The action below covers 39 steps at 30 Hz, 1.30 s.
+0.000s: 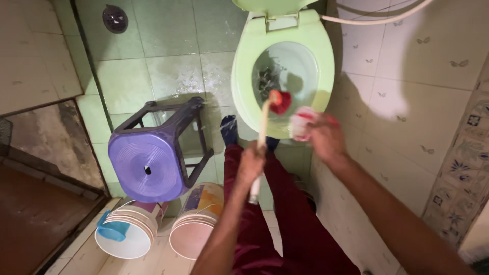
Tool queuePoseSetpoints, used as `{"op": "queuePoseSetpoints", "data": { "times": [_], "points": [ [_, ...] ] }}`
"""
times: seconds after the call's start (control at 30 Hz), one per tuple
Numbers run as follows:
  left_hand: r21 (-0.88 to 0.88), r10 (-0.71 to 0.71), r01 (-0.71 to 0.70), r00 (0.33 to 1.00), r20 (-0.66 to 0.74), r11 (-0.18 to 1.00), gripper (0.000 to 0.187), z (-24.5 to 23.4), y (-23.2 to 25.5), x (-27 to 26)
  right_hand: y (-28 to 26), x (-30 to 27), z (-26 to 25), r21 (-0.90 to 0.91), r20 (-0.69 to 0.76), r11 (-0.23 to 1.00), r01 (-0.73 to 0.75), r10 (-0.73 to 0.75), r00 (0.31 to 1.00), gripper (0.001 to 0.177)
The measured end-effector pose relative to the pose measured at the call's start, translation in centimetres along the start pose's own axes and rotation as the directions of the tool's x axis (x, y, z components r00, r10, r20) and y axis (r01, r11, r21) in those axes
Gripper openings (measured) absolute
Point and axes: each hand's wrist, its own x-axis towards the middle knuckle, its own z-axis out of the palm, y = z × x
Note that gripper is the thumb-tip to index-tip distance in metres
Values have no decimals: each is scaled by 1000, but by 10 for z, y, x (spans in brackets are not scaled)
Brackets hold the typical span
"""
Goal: The person pours a red cleaning liquid from a cup into a toilet bowl and then uses a toilet brush to scrub the inside of the bowl. The person sits on a small stool while performing the scrubbing action.
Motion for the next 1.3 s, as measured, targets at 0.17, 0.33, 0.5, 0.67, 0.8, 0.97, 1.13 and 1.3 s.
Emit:
{"op": "queuePoseSetpoints", "data": {
  "times": [0.17, 0.33, 0.5, 0.67, 0.8, 0.97, 1.13, 1.3],
  "points": [
    [-110, 54, -41, 993, 110, 993, 28, 33, 3, -25, 35, -20, -16, -189, 94, 959, -214, 234, 968, 31],
    [-74, 91, -87, 994, 60, 993, 32, 35, 17, -40, 51, -16, -31, -186, -96, 933, -309, 296, 950, 23],
    [5, 82, -82, 995, -55, 997, 33, 20, 27, -46, 61, -27, -26, 145, -212, 916, -375, 399, 892, 26],
    [37, 270, -268, 946, -177, 963, 32, 8, 21, -55, 43, -60, -13, 582, -246, 769, -266, 478, 843, 20],
    [87, 434, -426, 870, -235, 901, 30, 4, 25, -67, 8, -89, -28, 713, -315, 685, -149, 502, 805, 21],
    [49, 341, -338, 921, -187, 940, 31, -6, 36, -95, -28, -105, -63, 656, -505, 754, 27, 412, 758, 21],
    [121, 361, -343, 911, -200, 932, 36, -14, 40, -108, -43, -90, -95, 581, -571, 811, 66, 349, 743, 23],
    [245, 354, -302, 912, -209, 921, 42, -16, 27, -97, -57, -34, -108, 477, -594, 876, 72, 261, 761, 23]
  ]
}}
